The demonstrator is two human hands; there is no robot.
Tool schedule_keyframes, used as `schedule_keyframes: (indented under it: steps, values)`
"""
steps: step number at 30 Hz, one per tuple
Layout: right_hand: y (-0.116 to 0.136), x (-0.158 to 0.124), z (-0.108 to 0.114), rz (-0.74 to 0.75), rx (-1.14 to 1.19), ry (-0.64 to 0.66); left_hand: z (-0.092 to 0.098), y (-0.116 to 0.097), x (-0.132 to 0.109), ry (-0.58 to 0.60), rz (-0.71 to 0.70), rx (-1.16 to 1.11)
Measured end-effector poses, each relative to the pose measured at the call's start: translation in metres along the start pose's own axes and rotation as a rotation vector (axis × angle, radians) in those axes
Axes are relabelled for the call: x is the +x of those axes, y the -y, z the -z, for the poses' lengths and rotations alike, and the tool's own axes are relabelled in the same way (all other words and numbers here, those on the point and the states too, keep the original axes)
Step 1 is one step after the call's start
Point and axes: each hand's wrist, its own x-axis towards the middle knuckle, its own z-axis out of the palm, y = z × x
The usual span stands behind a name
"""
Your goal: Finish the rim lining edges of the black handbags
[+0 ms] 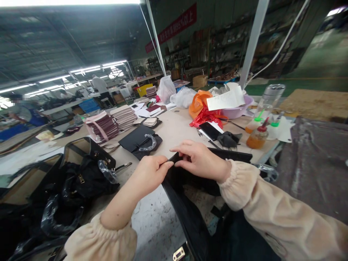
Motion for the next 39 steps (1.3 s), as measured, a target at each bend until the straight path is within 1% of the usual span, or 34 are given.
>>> schedule_keyframes:
  steps: [2, 6, 17, 22, 25, 28, 30, 34, 39]
  values:
    - [-0.004, -0.003, 0.004, -0.021, 0.027, 0.016, -0.002, -0.001, 0.002, -0.022, 0.009, 0.003]
    - [-0.009, -0.007, 0.008, -0.086, -0.008, -0.043, -0.005, -0.002, 0.003, -0.034, 0.011, -0.026]
    - [-0.009, -0.002, 0.003, -0.155, 0.000, -0.087, -0.006, -0.002, 0.005, -0.017, -0.057, -0.051]
    - [-0.010, 0.001, 0.000, -0.180, -0.033, -0.092, -0.005, -0.002, 0.007, -0.020, -0.057, -0.071]
    - [-0.011, 0.004, -0.002, -0.195, -0.060, -0.096, -0.003, -0.002, 0.009, -0.013, -0.034, -0.084]
    - [-0.010, 0.007, -0.003, -0.196, -0.068, -0.098, 0.000, -0.003, 0.013, 0.032, 0.018, -0.091]
    - [-0.009, 0.009, -0.004, -0.196, -0.075, -0.097, 0.000, -0.003, 0.015, 0.041, 0.038, -0.070]
    - [-0.010, 0.007, -0.003, -0.191, -0.058, -0.099, -0.002, -0.003, 0.018, -0.007, 0.015, -0.032]
    - [-0.017, -0.002, -0.001, -0.130, -0.002, -0.123, -0.005, -0.003, 0.018, -0.041, -0.009, -0.020]
